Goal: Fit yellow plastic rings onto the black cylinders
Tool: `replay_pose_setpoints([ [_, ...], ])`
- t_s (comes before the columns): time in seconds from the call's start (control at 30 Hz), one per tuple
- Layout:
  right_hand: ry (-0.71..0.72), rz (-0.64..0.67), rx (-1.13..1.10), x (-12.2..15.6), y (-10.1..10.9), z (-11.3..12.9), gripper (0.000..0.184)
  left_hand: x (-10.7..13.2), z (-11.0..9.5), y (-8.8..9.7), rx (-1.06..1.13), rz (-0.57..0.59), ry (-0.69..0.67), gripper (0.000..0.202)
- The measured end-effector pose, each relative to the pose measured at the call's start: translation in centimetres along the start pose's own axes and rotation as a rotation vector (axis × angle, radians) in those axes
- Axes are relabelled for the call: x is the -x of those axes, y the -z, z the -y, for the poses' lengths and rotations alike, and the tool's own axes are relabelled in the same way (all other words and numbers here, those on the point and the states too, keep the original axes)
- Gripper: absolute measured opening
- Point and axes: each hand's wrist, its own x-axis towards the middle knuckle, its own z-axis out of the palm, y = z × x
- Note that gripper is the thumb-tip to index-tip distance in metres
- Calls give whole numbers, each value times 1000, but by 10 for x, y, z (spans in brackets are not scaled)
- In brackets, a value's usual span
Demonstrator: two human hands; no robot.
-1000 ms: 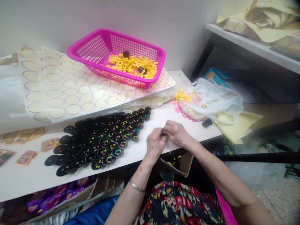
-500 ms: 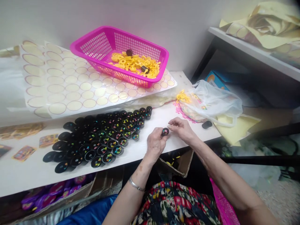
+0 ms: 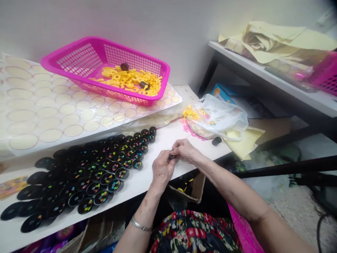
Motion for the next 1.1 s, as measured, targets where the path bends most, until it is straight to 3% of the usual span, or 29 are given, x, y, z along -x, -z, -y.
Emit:
replay_pose_setpoints([
  [0.17,42,-30,34,5,0,2,12,1,-2,0,0,-11,0,9],
  [0.27,56,17,-20,13,3,-2,17,3,-2,1,20,-6,-6,10],
  [0.4,118,-3,-106,16,20,-1,28,4,-2,1,18,-14,5,8],
  [0.47,196,-122,-116,11,37,4,28,4,-2,1,16,-16,13,8],
  [0.6,323,-483,11,-18,88,16,22,2,-1,2,14,-13,18,8],
  [0.73,338,-803,538,-59,142,27,14,0,2,2,-4,-31,14,9],
  [0.8,331,-792,778,-77,159,33,21,-1,4,1,-14,-33,9,11],
  [0.9,369,-699,891,-98,164,41,23,-2,6,1,-26,-24,10,12],
  [1.0,435,-607,951,-111,149,49,26,-2,8,-1,-25,-11,22,15],
  [1.1,522,-504,1174,-118,128,54,25,-3,10,-2,-5,-22,32,21],
])
